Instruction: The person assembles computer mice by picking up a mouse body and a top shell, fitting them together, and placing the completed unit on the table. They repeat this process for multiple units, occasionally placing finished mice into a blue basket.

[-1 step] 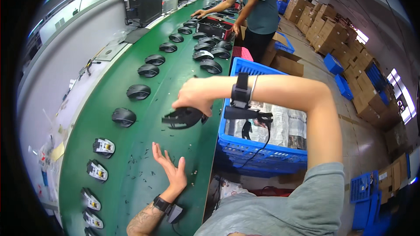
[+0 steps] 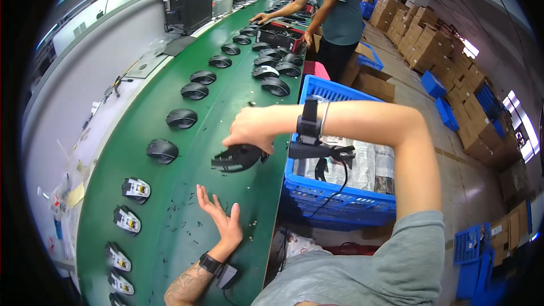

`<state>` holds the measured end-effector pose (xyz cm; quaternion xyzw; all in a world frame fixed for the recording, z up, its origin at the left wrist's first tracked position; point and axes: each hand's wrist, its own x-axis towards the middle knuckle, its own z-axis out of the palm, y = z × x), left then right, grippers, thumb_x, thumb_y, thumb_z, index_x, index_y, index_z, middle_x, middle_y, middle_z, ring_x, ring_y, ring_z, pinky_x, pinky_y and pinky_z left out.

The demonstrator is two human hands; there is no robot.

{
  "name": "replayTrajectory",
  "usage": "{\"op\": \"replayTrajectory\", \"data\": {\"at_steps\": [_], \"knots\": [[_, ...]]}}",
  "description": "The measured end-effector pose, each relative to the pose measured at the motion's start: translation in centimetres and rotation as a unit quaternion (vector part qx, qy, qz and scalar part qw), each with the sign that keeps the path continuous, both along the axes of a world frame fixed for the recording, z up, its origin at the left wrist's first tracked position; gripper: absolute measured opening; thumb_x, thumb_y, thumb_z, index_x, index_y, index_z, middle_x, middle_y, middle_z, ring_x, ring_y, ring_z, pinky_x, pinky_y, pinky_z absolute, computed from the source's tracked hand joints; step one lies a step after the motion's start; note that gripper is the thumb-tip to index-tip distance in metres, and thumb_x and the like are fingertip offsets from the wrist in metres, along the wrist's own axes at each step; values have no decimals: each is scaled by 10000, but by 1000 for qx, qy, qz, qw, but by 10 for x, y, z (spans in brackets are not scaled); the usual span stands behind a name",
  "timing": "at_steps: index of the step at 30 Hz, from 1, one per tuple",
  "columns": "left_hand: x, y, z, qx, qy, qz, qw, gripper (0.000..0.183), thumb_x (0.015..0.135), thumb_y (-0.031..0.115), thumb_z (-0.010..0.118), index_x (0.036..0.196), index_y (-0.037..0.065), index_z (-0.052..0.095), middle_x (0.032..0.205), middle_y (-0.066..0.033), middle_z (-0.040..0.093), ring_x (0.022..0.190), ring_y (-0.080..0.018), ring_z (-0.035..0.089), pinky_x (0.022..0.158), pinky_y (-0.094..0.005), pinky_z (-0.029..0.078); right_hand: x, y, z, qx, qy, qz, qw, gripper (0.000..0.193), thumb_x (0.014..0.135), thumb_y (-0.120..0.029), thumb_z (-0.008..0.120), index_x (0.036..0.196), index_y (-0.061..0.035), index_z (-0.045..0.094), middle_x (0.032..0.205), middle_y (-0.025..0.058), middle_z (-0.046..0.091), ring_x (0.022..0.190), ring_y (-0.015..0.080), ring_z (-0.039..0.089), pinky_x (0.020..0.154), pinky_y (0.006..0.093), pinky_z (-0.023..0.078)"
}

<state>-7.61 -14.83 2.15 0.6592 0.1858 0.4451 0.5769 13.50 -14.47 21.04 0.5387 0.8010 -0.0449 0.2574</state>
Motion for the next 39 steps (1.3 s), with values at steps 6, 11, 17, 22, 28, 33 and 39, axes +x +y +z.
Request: {"op": "replayTrajectory", "data": {"at_steps": [6,11,17,22,28,33,39], "knots": [[-1,-2,3,26,18,53,998,902,722,181,677,1396,74,87,1448,-149,42,1348,-326,62,1059,-520,135,-10,7,-65,68,-43,146,986,819,425,-290,852,1146,-204,474,1001,3,580,1073,211,496,889,533,343],[-4,-1,16,147,159,38,975,799,723,149,681,1370,59,220,1436,-186,51,1326,-366,111,1054,-499,169,-1,-19,-49,141,59,89,984,1022,402,-321,860,1302,-260,382,1254,56,439,1214,267,367,972,575,279],[-3,-3,20,151,184,-5,971,731,739,122,655,1356,46,271,1429,-206,64,1310,-388,153,1054,-479,177,86,-110,-43,233,199,-205,930,770,588,-250,779,1240,-62,414,1228,164,435,1128,337,416,954,411,356],[-4,-3,19,156,190,7,969,701,761,129,618,1355,30,260,1429,-207,88,1313,-386,148,1063,-470,148,141,-218,-111,37,105,-436,893,941,592,-462,762,1327,-52,340,1273,258,371,1188,405,357,966,470,346],[-5,-5,19,169,201,13,965,671,789,163,581,1354,6,255,1434,-206,101,1323,-371,139,1074,-460,122,192,-341,-121,113,-5,-586,802,776,596,-449,756,1177,-12,485,1075,236,553,1021,383,508,884,411,417],[-4,-6,12,193,216,20,957,641,830,243,542,1338,-36,266,1436,-210,122,1328,-366,136,1070,-482,112,215,-476,-130,74,12,-720,690,583,601,-502,733,801,41,656,798,218,644,754,328,625,718,385,485],[-1,-6,12,198,232,10,952,640,857,270,514,1346,-40,242,1441,-211,106,1333,-356,125,1071,-488,86,200,-513,-167,83,65,-736,669,700,646,-629,627,766,60,659,791,233,639,735,361,621,680,417,481]]}}
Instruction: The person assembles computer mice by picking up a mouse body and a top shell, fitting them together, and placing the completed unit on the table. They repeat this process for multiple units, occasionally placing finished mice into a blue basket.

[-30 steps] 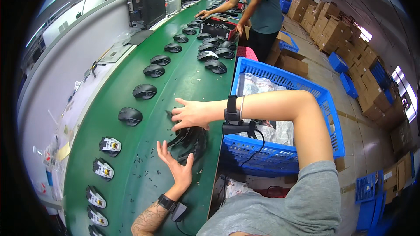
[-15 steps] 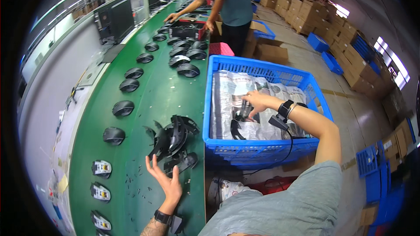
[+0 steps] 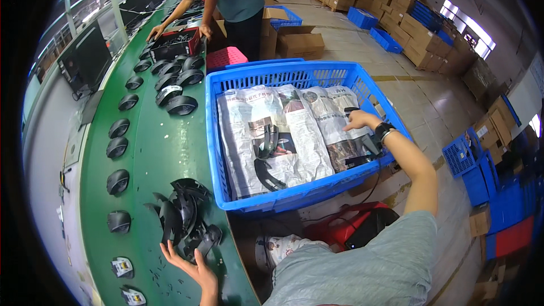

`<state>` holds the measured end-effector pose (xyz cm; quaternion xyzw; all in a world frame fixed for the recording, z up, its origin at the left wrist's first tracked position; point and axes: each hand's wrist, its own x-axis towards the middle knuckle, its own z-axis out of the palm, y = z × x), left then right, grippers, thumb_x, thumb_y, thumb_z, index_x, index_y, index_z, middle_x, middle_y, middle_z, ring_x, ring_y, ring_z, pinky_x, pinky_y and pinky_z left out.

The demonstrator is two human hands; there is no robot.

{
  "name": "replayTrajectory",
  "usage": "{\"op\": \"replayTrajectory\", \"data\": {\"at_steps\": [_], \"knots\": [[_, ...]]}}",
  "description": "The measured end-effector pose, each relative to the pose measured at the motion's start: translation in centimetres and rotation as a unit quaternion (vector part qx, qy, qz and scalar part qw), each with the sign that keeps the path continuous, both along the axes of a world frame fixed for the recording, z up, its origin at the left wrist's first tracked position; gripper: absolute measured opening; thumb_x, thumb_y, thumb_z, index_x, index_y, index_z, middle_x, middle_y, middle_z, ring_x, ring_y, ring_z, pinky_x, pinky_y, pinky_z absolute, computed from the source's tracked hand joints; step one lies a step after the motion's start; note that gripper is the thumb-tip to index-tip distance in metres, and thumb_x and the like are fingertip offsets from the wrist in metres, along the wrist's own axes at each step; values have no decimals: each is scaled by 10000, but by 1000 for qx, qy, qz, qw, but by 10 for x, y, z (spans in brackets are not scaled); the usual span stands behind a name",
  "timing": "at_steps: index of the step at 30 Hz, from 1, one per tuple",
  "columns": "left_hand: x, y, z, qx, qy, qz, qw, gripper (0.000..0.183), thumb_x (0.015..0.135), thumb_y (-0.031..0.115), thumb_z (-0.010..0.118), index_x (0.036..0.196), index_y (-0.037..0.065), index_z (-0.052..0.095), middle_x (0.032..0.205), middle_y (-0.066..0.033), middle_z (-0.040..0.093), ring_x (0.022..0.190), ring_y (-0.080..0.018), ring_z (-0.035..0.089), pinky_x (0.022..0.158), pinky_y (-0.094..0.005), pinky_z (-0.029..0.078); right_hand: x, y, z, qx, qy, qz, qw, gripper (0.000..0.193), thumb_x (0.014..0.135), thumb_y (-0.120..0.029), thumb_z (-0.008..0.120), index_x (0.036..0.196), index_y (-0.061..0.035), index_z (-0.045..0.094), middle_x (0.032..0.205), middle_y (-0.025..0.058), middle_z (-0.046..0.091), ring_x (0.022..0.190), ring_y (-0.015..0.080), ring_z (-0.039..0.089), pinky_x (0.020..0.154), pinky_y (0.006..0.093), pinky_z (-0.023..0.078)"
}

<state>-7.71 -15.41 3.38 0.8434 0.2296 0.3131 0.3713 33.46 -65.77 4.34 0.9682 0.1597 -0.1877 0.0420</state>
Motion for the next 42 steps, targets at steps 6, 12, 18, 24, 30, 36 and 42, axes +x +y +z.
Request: {"op": "replayTrajectory", "data": {"at_steps": [6,12,18,24,30,36,42], "knots": [[-3,3,-4,10,1,17,1000,635,861,309,507,1347,-18,261,1437,-187,139,1332,-335,138,1071,-485,98,1,97,-34,119,-100,-23,988,780,685,-680,554,713,96,628,734,273,613,733,391,615,679,441,477],[-4,3,-2,-36,-39,-23,998,620,832,213,513,1332,-47,254,1442,-211,86,1334,-354,105,1071,-483,83,1,127,-38,58,-13,-56,997,769,687,-667,559,834,83,646,870,253,632,835,382,621,752,431,483],[-4,3,-4,-35,-46,-30,998,629,817,212,530,1330,-35,262,1439,-213,96,1331,-359,115,1070,-484,76,-7,115,-43,74,45,-89,992,803,618,-665,623,878,94,639,927,245,634,879,337,628,765,384,486],[-4,0,0,-38,-46,-25,998,610,816,210,532,1310,-45,280,1438,-213,102,1326,-362,125,1068,-482,80,-16,112,-45,135,53,-189,971,712,585,-540,739,909,86,635,939,234,638,895,309,632,753,350,498],[-5,2,-1,-39,-48,-28,998,590,808,189,532,1288,-55,290,1434,-211,105,1321,-361,135,1069,-481,82,-24,124,-51,119,-32,-248,961,583,608,-403,777,939,55,634,1001,213,629,938,317,620,767,364,503],[-4,2,1,-38,-41,-28,998,583,805,178,535,1277,-64,294,1433,-213,106,1322,-360,134,1069,-477,89,-37,135,-47,168,-98,-327,925,423,629,-235,755,930,38,635,981,219,630,944,327,616,771,366,506],[-6,5,-3,-34,-44,-36,998,583,817,220,528,1275,-62,301,1430,-216,114,1323,-364,130,1066,-486,87,-34,118,-8,232,-98,-282,926,280,598,-205,738,761,12,670,826,189,660,815,281,657,736,350,512]]}}
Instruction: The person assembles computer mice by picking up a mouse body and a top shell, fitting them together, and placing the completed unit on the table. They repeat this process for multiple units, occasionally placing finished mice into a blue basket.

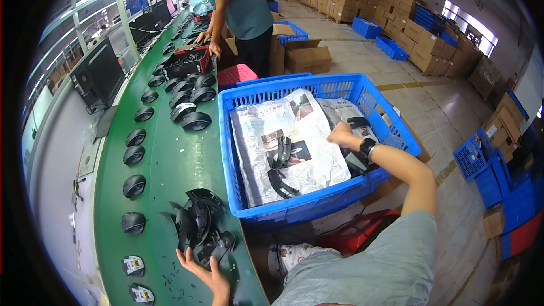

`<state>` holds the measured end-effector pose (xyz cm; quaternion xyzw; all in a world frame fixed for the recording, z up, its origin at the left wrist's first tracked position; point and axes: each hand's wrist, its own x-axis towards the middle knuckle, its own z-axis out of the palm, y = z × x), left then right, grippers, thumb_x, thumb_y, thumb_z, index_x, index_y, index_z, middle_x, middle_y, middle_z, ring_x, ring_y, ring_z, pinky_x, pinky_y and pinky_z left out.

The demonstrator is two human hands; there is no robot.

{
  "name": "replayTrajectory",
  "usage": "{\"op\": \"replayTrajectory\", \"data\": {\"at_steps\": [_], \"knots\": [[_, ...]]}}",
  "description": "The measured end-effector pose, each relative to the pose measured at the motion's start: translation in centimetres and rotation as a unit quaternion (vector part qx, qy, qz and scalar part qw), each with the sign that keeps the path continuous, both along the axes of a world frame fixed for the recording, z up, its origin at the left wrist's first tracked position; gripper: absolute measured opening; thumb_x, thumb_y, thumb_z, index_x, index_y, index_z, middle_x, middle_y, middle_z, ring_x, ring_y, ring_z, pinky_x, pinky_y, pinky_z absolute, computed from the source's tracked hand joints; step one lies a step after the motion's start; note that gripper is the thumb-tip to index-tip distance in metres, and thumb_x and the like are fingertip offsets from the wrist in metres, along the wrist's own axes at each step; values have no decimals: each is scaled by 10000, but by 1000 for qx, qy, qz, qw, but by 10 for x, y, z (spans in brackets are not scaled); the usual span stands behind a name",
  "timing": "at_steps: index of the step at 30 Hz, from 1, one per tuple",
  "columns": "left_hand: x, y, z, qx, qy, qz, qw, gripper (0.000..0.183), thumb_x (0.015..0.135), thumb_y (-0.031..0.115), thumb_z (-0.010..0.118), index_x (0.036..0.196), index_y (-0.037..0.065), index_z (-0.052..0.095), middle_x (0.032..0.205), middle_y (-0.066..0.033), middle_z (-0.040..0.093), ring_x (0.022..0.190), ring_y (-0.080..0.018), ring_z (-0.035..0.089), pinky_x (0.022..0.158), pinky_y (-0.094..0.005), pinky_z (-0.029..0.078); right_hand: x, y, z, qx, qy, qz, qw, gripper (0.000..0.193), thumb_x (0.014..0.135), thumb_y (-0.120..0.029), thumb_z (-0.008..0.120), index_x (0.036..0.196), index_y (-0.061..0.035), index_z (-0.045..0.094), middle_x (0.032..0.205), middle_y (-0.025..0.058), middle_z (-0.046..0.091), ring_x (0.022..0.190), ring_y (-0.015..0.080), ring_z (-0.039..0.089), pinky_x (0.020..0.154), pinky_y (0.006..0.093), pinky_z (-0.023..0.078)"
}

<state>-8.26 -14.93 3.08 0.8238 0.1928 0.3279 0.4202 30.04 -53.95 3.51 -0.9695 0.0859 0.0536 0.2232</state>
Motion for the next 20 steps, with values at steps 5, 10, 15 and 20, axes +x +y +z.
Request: {"op": "replayTrajectory", "data": {"at_steps": [5,10,15,20], "knots": [[-3,-2,2,28,22,18,999,588,841,260,517,1281,-65,298,1428,-220,121,1319,-365,141,1065,-482,94,-20,-13,86,113,-91,52,988,208,590,-220,749,596,-34,655,594,102,626,544,152,586,543,289,453],[-3,-1,1,38,19,19,999,583,867,276,501,1283,-74,290,1420,-226,140,1312,-357,162,1061,-482,110,-26,-60,148,197,-195,70,958,233,634,-197,740,676,20,667,616,58,624,569,110,556,549,272,430],[-3,3,-6,54,21,23,998,582,872,281,496,1282,-77,290,1406,-236,168,1306,-357,178,1059,-473,125,-44,-131,188,337,-236,18,911,290,695,-162,709,833,87,654,775,117,663,659,151,617,610,266,472],[0,10,-24,39,-11,32,999,675,859,315,520,1351,-43,229,1403,-197,201,1287,-318,227,1057,-435,157,-60,-221,184,584,-172,-36,792,357,745,-109,648,1013,115,579,961,200,641,841,273,656,793,341,521]]}}
